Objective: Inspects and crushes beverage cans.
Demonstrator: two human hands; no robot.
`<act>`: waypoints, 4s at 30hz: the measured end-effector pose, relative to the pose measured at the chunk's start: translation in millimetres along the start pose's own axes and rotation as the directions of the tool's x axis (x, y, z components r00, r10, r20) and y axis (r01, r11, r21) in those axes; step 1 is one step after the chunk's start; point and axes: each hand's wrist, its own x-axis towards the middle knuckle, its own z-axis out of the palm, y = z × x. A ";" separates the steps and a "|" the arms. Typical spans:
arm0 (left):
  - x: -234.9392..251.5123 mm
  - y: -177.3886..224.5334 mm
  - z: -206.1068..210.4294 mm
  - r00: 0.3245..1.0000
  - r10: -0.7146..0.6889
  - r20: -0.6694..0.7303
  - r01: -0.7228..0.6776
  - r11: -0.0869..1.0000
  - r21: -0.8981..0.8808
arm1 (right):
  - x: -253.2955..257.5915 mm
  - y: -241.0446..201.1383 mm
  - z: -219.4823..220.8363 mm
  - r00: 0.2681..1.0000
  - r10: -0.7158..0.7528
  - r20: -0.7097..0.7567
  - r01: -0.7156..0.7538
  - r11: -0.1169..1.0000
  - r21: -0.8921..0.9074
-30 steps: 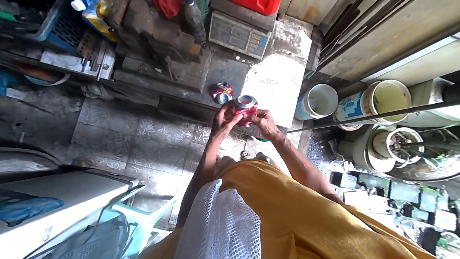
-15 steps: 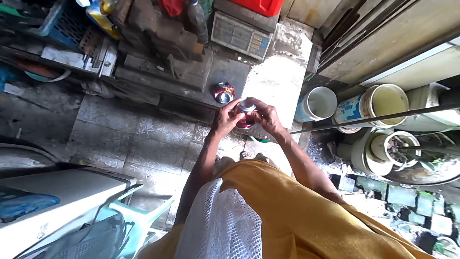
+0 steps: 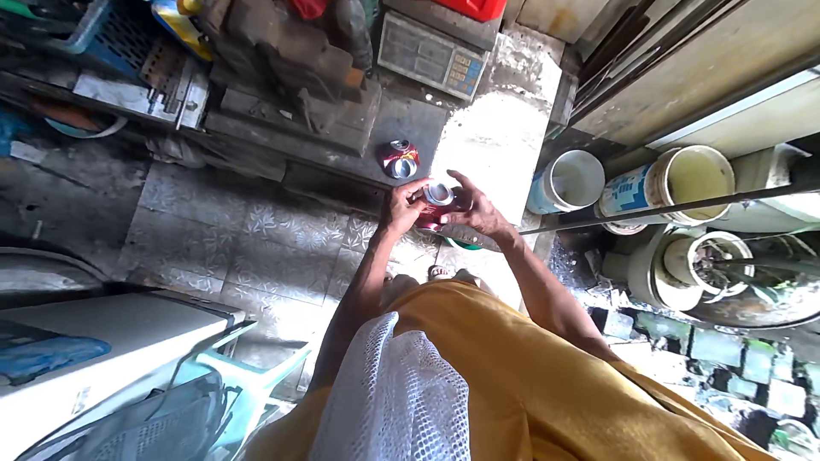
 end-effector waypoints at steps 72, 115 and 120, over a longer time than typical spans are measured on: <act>16.4 29.6 188.5 0.749 -0.554 0.364 0.663 0.618 -0.423 | -167.2 18.7 -56.1 0.455 -0.302 -0.838 -0.014 0.938 -0.346; -187.0 146.9 680.6 0.121 -0.385 0.915 0.583 0.773 0.248 | -653.1 98.3 -141.2 0.110 -0.313 -0.943 -0.621 0.720 -0.311; -163.1 125.4 670.5 0.178 -0.372 0.911 0.546 0.807 0.223 | -639.5 98.2 -137.5 0.245 -0.190 -0.951 -0.634 0.710 -0.305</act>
